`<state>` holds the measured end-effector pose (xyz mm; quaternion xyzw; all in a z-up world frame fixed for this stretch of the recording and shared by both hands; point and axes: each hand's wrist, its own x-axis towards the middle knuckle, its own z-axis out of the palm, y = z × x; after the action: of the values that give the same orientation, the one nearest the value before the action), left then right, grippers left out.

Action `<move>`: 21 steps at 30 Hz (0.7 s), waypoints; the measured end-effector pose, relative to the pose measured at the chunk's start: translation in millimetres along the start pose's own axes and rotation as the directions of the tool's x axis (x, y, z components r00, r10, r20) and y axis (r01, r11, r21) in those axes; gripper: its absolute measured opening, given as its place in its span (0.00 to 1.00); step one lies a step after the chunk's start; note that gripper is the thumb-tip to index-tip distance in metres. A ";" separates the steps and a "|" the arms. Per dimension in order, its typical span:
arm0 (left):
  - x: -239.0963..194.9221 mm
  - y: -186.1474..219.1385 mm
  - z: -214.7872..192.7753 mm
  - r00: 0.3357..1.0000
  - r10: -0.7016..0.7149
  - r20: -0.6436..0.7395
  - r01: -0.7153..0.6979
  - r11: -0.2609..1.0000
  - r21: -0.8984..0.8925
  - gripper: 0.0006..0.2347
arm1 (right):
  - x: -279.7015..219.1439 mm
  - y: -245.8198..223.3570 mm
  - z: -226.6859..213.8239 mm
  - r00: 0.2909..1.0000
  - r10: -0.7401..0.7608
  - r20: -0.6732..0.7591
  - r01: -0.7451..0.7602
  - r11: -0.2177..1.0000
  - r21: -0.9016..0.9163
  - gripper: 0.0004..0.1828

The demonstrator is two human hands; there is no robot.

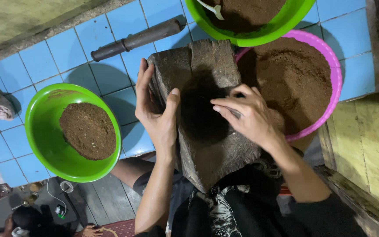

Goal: The person uses a spoon to scoop brown powder from a pink bowl and places it into a wooden mortar. They then use the spoon to grind the powder inside the mortar repeatedly. The person occasionally scoops more powder from the pink bowl to continue the grinding process.

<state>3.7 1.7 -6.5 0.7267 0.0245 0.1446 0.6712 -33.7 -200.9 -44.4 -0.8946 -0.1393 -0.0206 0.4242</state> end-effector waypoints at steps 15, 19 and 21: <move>-0.3 0.3 -1.4 1.000 -0.002 0.007 0.003 1.000 -0.008 0.24 | -16.5 27.4 -2.4 0.987 -0.119 0.112 0.137 0.977 -0.166 0.07; -0.8 -1.4 -1.1 1.000 -0.008 0.005 0.008 1.000 -0.008 0.24 | -40.1 13.5 9.6 0.993 0.009 0.119 0.012 0.984 -0.175 0.08; -0.3 -3.1 -1.7 1.000 0.000 0.003 0.000 1.000 -0.007 0.25 | -41.4 4.4 9.8 0.997 0.029 0.077 -0.014 0.983 -0.184 0.07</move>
<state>3.5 3.5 -9.5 0.7244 0.0229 0.1436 0.6739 -73.0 -205.6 -60.4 -0.9314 -0.1437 0.0067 0.3342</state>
